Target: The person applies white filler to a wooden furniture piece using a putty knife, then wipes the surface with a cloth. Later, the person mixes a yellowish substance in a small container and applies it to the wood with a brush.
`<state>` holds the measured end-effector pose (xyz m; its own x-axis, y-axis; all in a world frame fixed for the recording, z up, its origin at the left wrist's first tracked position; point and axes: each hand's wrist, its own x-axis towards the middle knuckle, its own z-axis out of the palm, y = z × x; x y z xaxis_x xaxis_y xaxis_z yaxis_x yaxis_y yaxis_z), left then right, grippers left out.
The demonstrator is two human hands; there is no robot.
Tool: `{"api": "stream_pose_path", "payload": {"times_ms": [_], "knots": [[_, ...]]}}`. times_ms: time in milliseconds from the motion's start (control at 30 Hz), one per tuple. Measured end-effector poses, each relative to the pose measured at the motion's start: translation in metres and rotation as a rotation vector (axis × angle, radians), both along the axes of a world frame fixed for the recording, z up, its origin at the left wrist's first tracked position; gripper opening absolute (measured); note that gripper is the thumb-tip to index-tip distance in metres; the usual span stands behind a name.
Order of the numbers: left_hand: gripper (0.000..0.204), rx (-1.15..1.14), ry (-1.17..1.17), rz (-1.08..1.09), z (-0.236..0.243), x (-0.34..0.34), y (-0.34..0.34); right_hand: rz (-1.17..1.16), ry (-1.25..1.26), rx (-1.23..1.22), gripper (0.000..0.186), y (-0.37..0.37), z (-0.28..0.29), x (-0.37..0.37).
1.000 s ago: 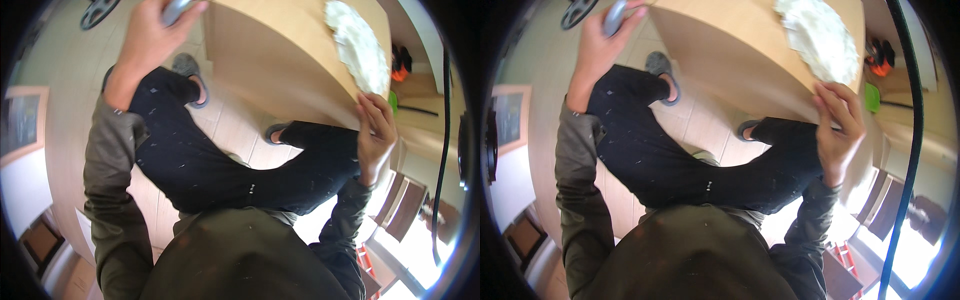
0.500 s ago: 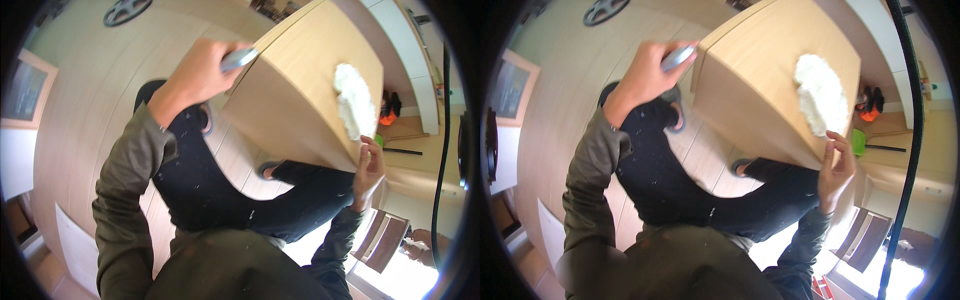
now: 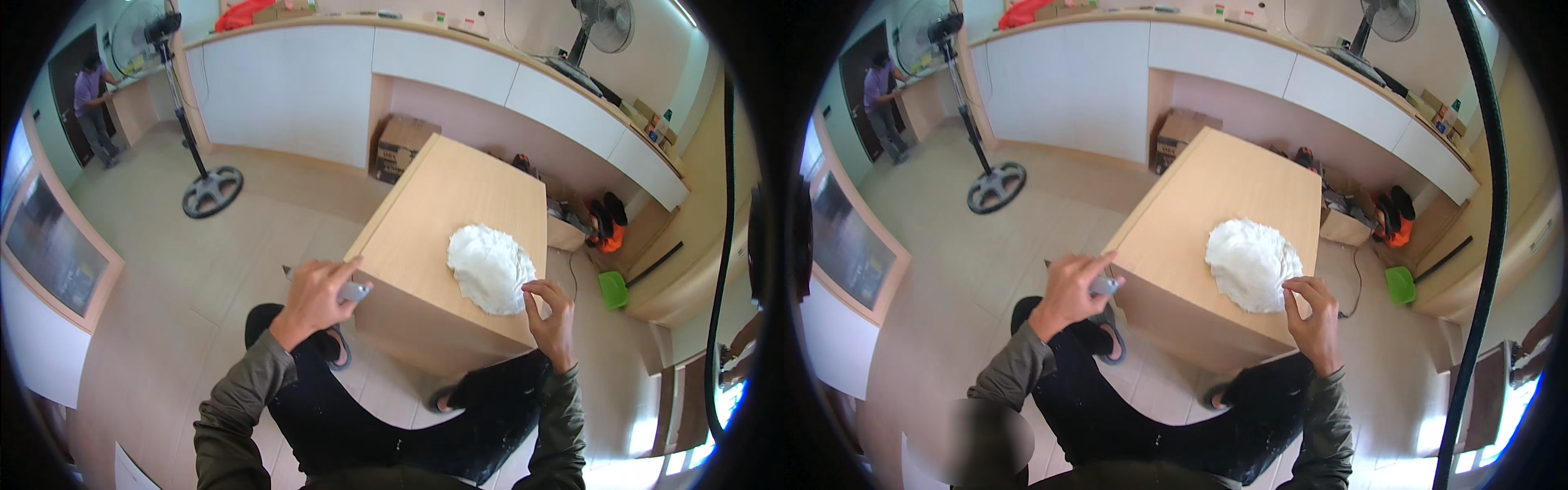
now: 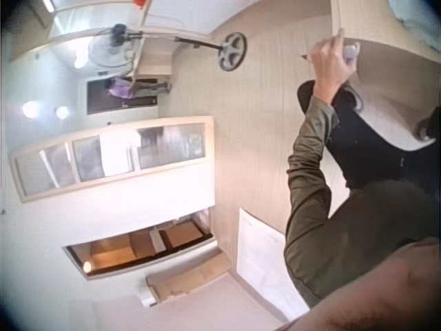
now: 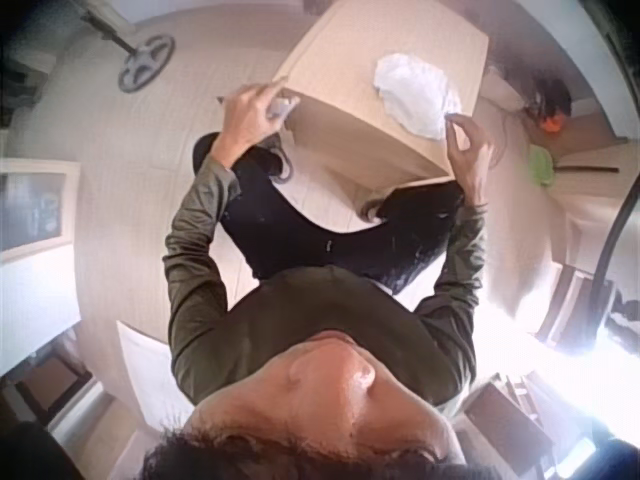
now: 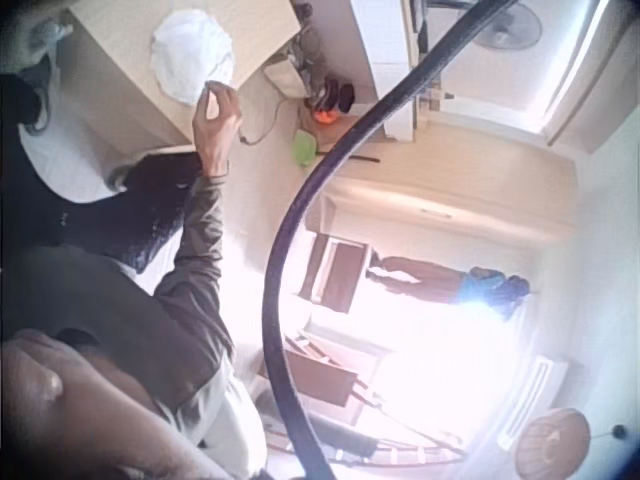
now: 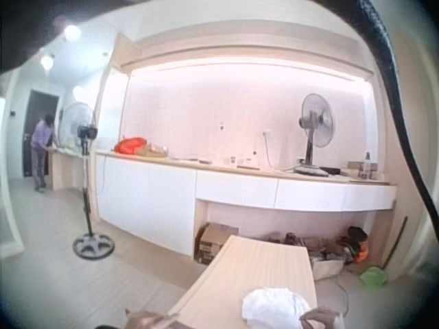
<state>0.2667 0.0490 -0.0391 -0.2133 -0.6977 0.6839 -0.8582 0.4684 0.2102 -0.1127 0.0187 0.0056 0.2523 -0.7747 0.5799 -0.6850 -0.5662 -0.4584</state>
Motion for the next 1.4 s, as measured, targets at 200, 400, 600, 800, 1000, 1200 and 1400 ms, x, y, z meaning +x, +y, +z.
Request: {"api": "stream_pose_path", "payload": {"times_ms": [200, 400, 600, 800, 1000, 1200, 1400], "knots": [[0.046, 0.212, -0.053, 0.143, 0.018, -0.011, -0.021, 0.12, -0.007, -0.025, 0.01, -0.049, 0.009, -0.011], [0.048, 0.607, 0.096, 0.274, 0.023, -0.002, -0.017, 0.171, -0.027, 0.295, 0.01, -0.077, -0.02, 0.003], [0.07, 0.849, -0.005, 0.394, 0.052, -0.023, -0.047, 0.298, 0.079, 0.239, 0.01, -0.096, -0.015, -0.015], [0.057, 1.061, 0.021, 0.428, 0.061, -0.026, -0.054, 0.339, 0.155, 0.349, 0.004, -0.1, 0.011, 0.008], [0.049, 0.998, 0.016, 0.504, 0.044, -0.033, -0.05, 0.342, 0.207, 0.4, 0.004, -0.097, 0.01, 0.008], [0.045, 1.113, 0.124, 0.485, 0.13, -0.01, -0.021, 0.568, 0.291, 0.652, 0.013, -0.127, -0.043, -0.041], [0.048, 1.465, 0.447, 0.826, 0.149, 0.077, 0.102, 0.444, 0.762, 0.965, 0.03, -0.119, -0.079, -0.037]]}}
